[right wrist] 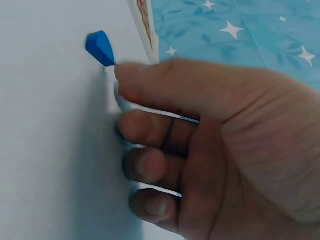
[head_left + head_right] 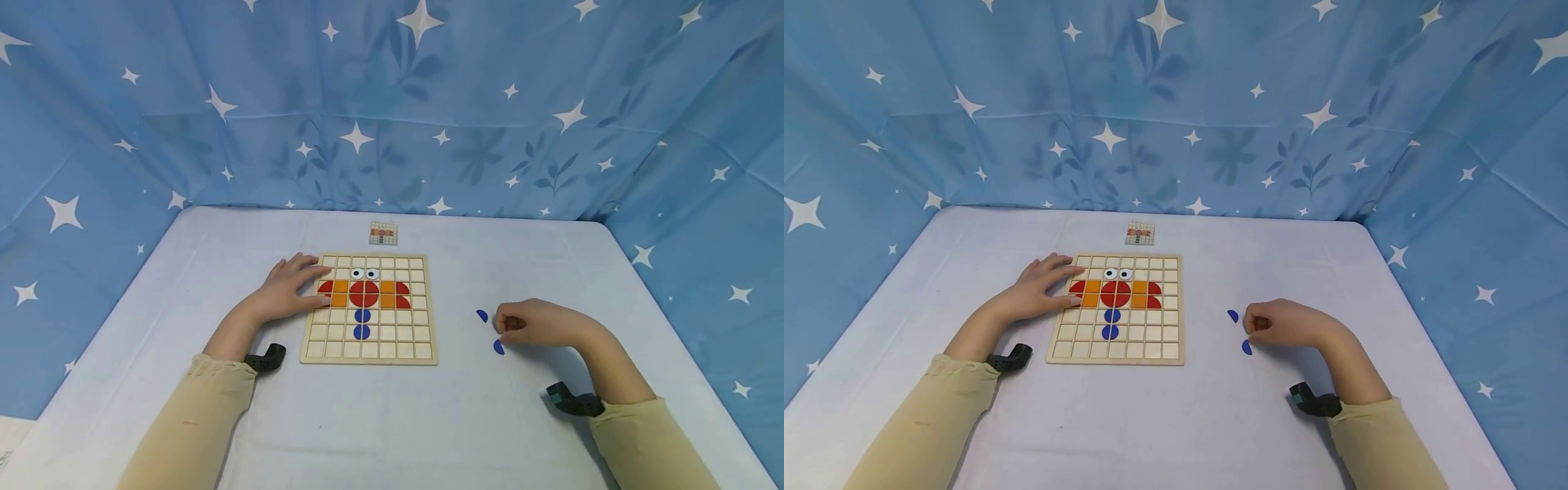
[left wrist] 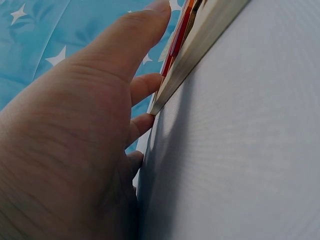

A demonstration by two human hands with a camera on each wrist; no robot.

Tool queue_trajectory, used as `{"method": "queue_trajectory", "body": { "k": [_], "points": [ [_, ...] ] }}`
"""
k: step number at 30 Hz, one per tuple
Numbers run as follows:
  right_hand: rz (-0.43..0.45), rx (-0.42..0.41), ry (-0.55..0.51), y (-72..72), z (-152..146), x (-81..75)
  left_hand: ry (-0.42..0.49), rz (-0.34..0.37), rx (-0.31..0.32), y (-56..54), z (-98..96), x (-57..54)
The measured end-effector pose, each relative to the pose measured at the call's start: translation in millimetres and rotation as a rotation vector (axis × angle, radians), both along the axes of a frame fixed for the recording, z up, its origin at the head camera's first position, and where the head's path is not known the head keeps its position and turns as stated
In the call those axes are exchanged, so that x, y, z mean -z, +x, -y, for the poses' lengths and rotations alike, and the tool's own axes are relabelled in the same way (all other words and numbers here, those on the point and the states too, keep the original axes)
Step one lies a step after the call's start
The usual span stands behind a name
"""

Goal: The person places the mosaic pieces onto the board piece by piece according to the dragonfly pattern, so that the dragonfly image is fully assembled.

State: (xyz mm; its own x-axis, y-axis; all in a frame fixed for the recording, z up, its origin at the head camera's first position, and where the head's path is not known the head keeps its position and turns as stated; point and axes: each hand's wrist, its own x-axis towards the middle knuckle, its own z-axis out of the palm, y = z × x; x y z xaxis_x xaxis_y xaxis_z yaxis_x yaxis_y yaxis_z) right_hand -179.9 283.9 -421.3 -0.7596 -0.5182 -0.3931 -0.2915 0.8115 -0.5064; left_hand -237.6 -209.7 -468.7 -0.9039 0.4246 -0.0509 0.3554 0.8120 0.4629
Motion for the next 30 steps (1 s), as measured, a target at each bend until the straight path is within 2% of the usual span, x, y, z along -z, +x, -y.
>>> {"method": "queue_trajectory", "body": {
  "k": [9, 18, 30],
  "points": [
    [0.052, -0.097, -0.042, 3.4, 1.2, -0.8, 0.003, 0.009, 0.005, 0.7, -0.9, -3.5],
    [0.023, -0.065, -0.016, 2.3, 4.9, 0.2, 0.007, 0.001, 0.009, -0.4, 0.0, -2.9],
    [-0.008, -0.101, -0.044, 2.2, 9.1, 3.6, 0.003, -0.001, 0.000, -1.2, -0.2, 0.4]
  ]
}}
